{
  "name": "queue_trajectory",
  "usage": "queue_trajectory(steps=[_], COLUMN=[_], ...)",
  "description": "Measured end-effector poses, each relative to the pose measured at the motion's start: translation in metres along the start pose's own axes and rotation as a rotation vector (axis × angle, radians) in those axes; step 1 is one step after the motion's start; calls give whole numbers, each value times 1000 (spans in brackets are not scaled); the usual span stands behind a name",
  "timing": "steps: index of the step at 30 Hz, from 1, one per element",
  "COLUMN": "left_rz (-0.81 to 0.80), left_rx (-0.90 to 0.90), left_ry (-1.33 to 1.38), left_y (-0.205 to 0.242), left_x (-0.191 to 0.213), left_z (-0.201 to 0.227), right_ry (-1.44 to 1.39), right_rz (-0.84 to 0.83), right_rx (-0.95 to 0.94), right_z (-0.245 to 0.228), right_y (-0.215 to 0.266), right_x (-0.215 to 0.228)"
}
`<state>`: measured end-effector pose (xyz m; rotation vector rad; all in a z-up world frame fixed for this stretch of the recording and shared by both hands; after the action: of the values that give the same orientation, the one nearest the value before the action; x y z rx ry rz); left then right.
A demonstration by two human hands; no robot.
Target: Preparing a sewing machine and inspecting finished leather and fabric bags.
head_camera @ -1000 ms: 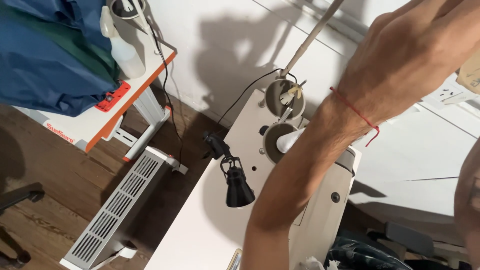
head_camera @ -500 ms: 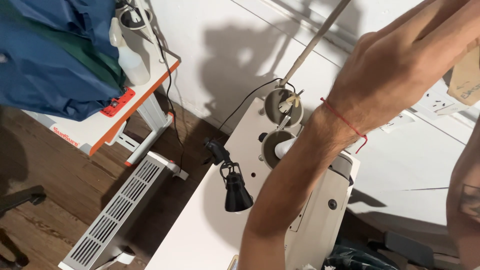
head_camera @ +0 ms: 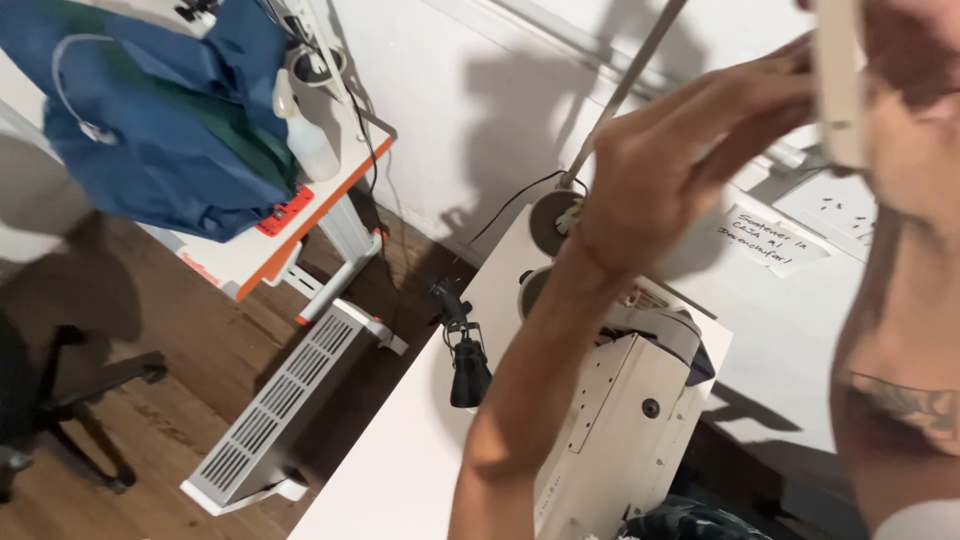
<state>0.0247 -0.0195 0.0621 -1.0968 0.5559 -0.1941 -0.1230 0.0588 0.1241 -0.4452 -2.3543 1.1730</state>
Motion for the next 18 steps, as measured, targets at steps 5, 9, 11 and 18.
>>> queue_trajectory(steps=[5,9,11,18], left_rz=[-23,-20,-11,40], left_rx=[158,302,346,475], left_ry=[9,11,-5,72], left_y=[-13,-15,-21,-17], left_x=[16,19,21,27], left_z=[12,22,31,33], right_ry=[-143,-192,-313,-413], right_rz=[74,102,141,231], right_rx=[61,145,71,-28], right_z=[-21,-37,-39,-26], right_y=[-4,-15,-12,-5], right_x=[-17,-30,-34,-35])
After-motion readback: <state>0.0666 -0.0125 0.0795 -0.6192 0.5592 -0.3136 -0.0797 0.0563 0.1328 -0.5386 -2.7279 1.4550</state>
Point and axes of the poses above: each hand's wrist, its own y-axis away from the middle knuckle, its own x-axis out of the back of the hand, z = x × y, the point moved 4 cm from there along -y, towards the middle knuckle, and after that the axes turned 15 degrees about z, right-handed, at the moved point
